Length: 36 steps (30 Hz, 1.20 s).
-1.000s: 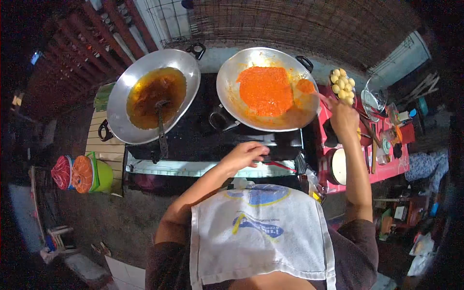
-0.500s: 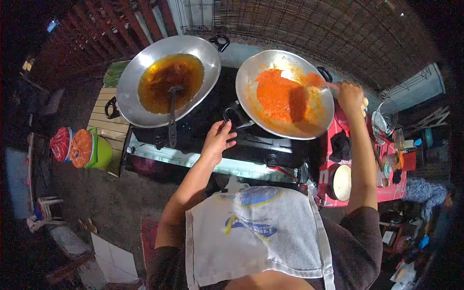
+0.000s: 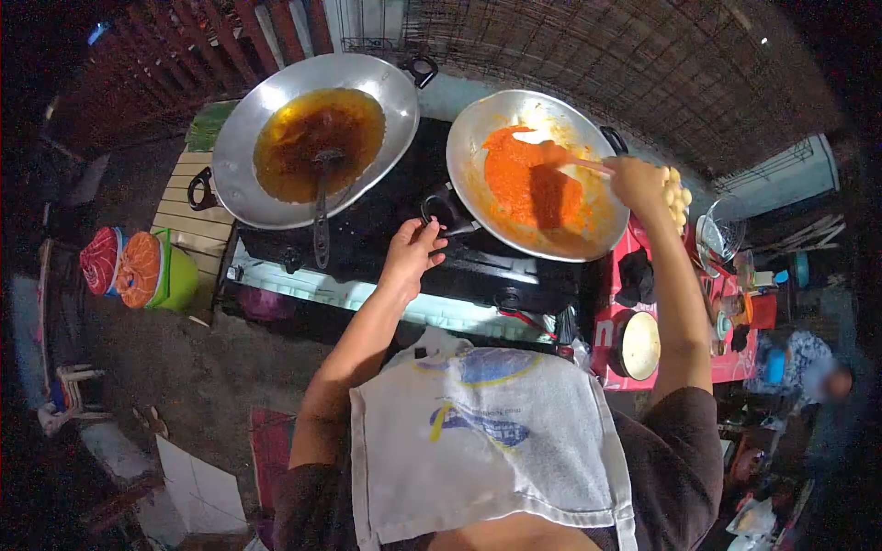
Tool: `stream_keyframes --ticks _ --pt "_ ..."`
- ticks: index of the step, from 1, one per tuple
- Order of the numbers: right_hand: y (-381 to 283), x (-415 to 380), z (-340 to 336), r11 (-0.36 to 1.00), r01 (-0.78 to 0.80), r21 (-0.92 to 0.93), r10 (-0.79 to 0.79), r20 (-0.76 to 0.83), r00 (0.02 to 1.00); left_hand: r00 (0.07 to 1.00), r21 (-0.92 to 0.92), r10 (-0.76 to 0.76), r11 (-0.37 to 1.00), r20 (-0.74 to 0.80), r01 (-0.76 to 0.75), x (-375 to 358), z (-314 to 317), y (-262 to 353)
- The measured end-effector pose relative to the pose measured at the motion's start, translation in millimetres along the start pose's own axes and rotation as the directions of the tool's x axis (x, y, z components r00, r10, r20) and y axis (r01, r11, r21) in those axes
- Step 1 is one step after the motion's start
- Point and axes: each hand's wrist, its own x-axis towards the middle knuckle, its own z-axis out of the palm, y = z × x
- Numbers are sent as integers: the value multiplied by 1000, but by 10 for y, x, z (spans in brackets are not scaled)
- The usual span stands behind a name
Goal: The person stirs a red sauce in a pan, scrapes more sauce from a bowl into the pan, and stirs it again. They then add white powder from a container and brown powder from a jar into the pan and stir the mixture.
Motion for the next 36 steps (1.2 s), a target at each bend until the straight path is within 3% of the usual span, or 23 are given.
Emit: stream_keyframes --ticks 1,4,5,6,8,11,14,15,16,18,22,24,26,28,29,30,31,32,34,36 --pt "-124 -103 -302 986 67 150 -52 -99 994 1000 -5 3 1000 0 -3 3 2 13" --pt "89 -242 -911 984 154 86 -153 -21 988 999 -3 -29 1000 13 29 -12 -29 4" --pt "96 -310 -1179 990 142 -19 -136 185 973 1000 0 -19 1000 4 19 0 -27 -11" --pt "237 -282 -1049 944 250 -217 -200 229 953 1000 2 -8 1000 -5 8 12 -23 -19" --pt "184 -321 -862 907 289 -306 -258 137 956 1000 0 -9 1000 -3 9 5 -17 -2" --pt "-125 -66 -445 973 210 -93 -206 52 977 1000 -2 -9 1000 -1 9 -13 -11 -8" --pt "-181 -46 -795 980 191 54 -188 -54 981 1000 -1 -4 1000 7 4 5 -30 -8" --pt "-66 -81 -947 978 202 56 -202 -20 979 1000 -1 -9 1000 19 9 11 -35 -17" --pt "-35 -128 -1213 980 193 -46 -182 184 966 1000 0 -14 1000 19 14 9 -32 -11" --pt "125 -237 -1294 940 304 -157 -240 333 912 1000 48 -20 999 7 20 -2 -19 21" --pt "-28 -159 -848 945 324 -43 -284 383 879 1000 36 -19 999 -1 19 -9 -4 21" --pt "-180 -17 -692 952 214 221 -242 108 964 1000 52 -16 999 -18 17 9 -8 18" --pt "-55 14 -832 956 163 245 -191 97 977 1000 59 -11 998 -8 12 4 -13 36" --pt "222 -2 -998 929 288 232 -334 187 924 1000 63 -14 998 0 14 -2 -5 27" --pt "168 -108 -1306 953 177 246 -278 473 836 1000 45 -9 999 -11 9 -8 -2 12" --pt "121 -181 -1297 951 182 250 -283 471 836 1000 27 -2 1000 -24 3 -31 -1 3" --pt "87 -226 -1257 908 270 321 -401 477 782 1000 28 0 1000 -29 1 -45 16 8" --pt "50 -261 -1197 852 348 392 -511 474 717 998 9 -8 1000 -68 9 -67 47 17" --pt "-122 -270 -767 832 296 469 -498 398 770 994 -12 -13 1000 -107 11 -84 78 -19" --pt "-296 -215 -528 791 270 549 -362 65 930 994 -68 -16 998 -107 9 -66 68 -82"
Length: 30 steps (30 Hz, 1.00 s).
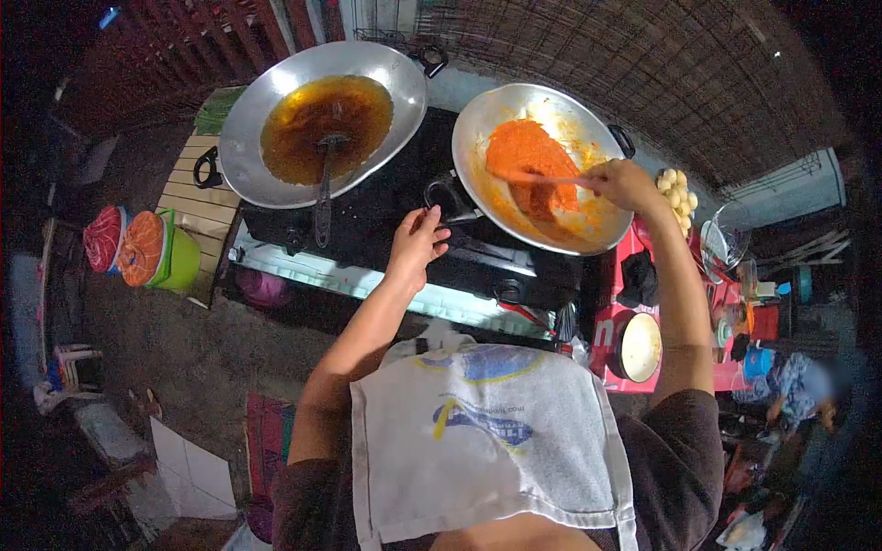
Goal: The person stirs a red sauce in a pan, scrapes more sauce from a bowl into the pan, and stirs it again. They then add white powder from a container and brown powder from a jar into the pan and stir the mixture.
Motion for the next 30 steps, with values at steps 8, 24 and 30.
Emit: stream_keyframes --ticks 8,24,30 --pt "-161 -442 169 974 152 170 -144 -59 988 996 -65 56 996 -70 -60 -38 113 -71" --pt "-85 -1387 408 988 35 149 52 -543 838 983 -110 167 978 -78 -175 52 116 -204" --pt "-342 -2177 966 863 218 456 64 -527 848 978 -98 206 973 -20 -207 -243 -5 -400"
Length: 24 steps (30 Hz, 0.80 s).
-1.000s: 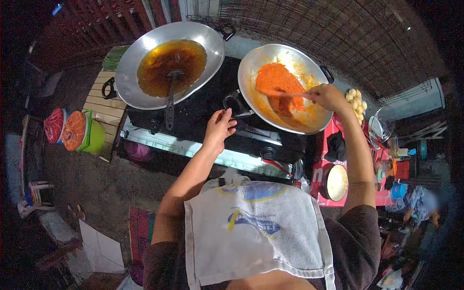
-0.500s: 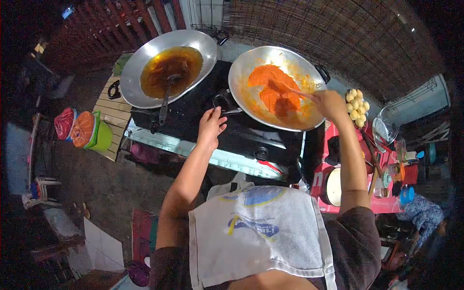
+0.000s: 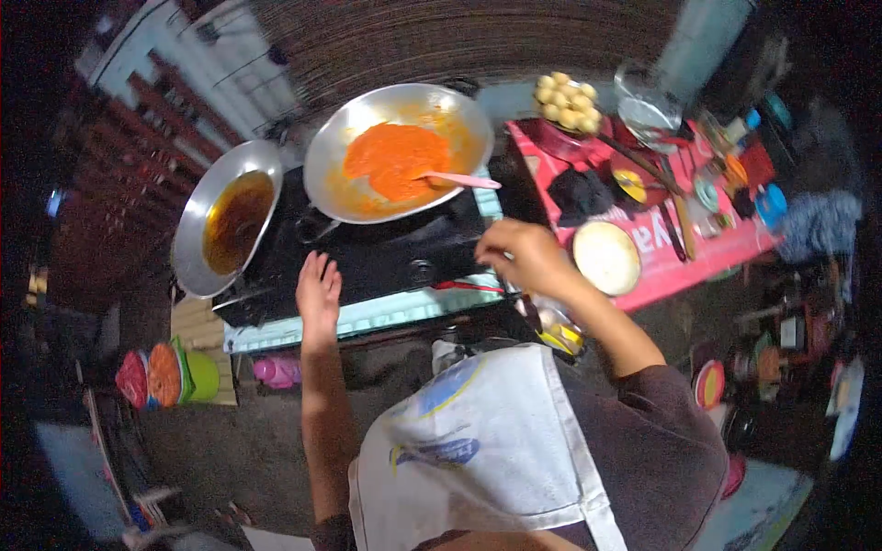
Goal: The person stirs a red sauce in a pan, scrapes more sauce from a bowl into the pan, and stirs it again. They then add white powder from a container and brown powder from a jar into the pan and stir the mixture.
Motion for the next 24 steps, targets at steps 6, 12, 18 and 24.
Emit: stream_keyframes --ticks 6,12,18,24 --pt "-189 -1100 506 999 -34 36 20 330 944 995 2 -81 997 -57 81 -942 -467 -553" --pt "-36 -2016 428 999 -37 -2 31 565 825 943 -58 -199 980 -267 190 -1649 -978 -1165" --pt "331 -2473 -437 853 -464 -241 517 264 814 865 -85 -356 933 -353 350 -2320 -1145 -1731" --pt "1950 -2783 -1432 709 -704 -51 600 -482 639 852 -33 -522 853 -47 521 -2741 -846 -2394"
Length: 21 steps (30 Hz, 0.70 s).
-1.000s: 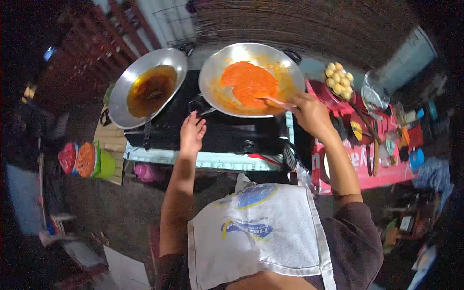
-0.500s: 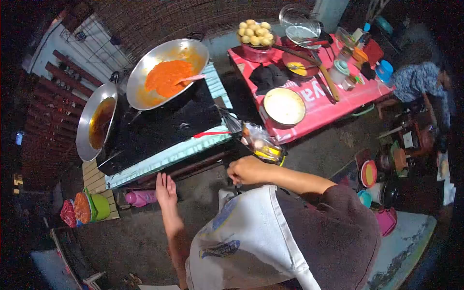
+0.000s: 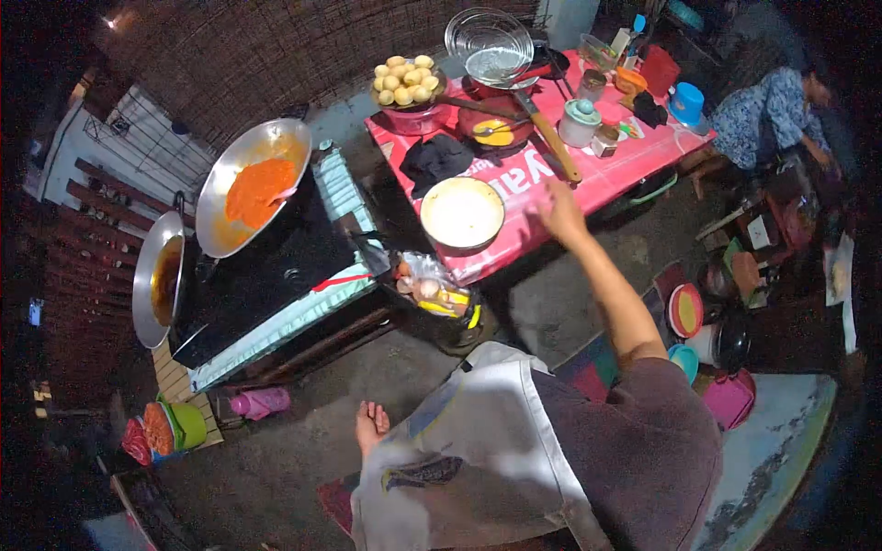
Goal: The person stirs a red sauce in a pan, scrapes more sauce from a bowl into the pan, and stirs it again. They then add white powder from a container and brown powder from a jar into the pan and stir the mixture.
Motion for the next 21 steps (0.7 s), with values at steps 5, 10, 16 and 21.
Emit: stream_keyframes --ticks 5,10,16,21 --pt "969 1274 -296 978 -3 -211 -48 -235 971 940 86 85 995 -330 -60 -103 982 -332" --pt "1458 2133 -311 953 -159 -260 134 -110 985 955 190 162 975 -246 -116 -225 2041 -387" --pt "1715 2405 -89 921 57 -386 -152 -218 964 971 257 179 957 -157 -135 -366 2715 -637" --pt "1786 2315 -141 935 171 -311 -252 -242 937 982 370 177 918 -66 -140 -469 3051 -889"
